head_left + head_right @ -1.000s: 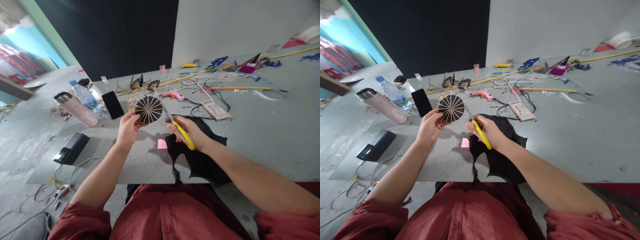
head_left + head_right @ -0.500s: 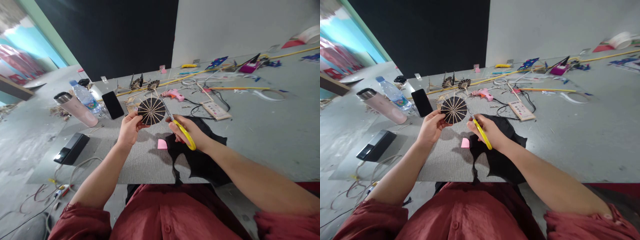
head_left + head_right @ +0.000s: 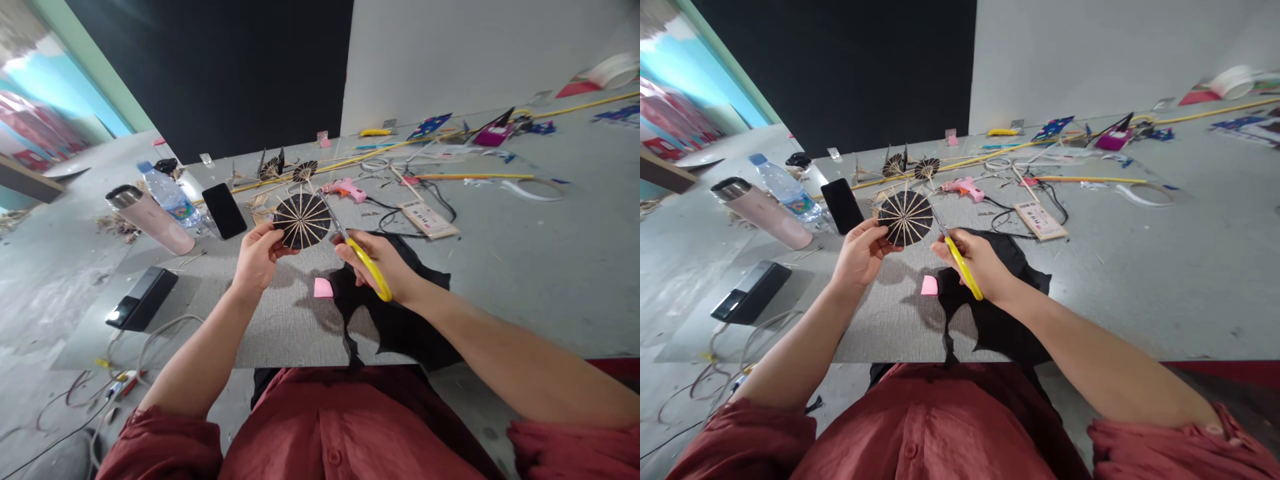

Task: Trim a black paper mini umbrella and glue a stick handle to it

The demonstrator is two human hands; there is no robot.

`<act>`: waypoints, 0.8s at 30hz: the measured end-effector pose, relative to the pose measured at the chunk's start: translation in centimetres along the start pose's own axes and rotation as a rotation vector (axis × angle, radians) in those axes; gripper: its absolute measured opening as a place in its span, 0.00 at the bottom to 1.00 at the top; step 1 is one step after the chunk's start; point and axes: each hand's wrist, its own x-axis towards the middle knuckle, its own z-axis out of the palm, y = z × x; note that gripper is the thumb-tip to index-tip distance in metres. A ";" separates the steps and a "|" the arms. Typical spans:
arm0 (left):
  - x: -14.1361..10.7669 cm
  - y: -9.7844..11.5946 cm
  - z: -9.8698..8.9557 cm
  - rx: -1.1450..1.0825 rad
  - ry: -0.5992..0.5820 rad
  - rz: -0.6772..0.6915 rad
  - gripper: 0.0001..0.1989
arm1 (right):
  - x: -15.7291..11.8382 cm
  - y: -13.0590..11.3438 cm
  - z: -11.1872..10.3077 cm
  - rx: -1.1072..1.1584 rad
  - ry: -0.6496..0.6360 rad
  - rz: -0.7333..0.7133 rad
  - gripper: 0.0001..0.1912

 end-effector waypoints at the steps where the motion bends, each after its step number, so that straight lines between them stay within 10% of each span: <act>1: 0.0 0.0 0.0 0.004 0.003 -0.001 0.03 | 0.0 0.1 0.0 -0.004 0.004 -0.002 0.28; 24: 0.1 0.1 -0.1 0.001 0.034 0.011 0.07 | 0.5 1.0 -0.1 -0.020 0.025 0.037 0.26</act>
